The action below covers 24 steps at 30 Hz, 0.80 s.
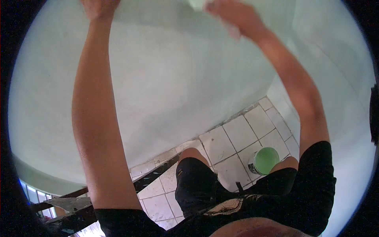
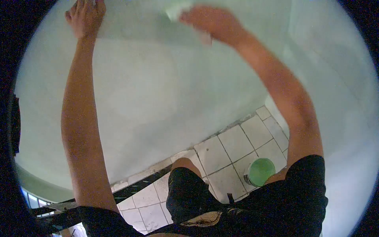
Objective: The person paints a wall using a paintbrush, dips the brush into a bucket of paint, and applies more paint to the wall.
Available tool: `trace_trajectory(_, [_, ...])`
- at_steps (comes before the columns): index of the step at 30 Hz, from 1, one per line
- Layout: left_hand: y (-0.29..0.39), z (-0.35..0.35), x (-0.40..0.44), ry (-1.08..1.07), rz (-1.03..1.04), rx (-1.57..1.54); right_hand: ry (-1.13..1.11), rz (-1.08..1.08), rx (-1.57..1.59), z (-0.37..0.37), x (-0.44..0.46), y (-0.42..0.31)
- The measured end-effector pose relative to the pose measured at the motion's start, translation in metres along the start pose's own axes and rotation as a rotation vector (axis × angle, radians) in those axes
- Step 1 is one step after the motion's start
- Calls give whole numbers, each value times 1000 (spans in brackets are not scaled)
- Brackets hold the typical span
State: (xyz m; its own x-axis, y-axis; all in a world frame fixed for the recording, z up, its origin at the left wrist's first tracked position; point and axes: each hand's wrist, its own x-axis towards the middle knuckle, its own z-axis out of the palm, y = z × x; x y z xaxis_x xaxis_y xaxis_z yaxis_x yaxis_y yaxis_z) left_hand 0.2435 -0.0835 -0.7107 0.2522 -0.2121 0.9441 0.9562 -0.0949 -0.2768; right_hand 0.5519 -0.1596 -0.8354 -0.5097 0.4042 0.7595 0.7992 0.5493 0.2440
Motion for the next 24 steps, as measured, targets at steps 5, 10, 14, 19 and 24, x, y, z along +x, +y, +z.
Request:
trace_trajectory(5, [0,-4,3,12,3,-8,-355,-232,-104,126,-151,-40])
trace_trajectory(10, [-13,11,4,111,66,84,313,310,353,130,-172,-60])
trace_trajectory(14, [-18,17,2,121,114,70,826,1042,1403,48,-58,-59])
trace_trajectory(19, [-17,8,3,76,119,126,1043,868,1326,42,2,-70])
trace_trajectory(24, [-23,14,6,83,139,121,979,1149,1254,126,-60,-100])
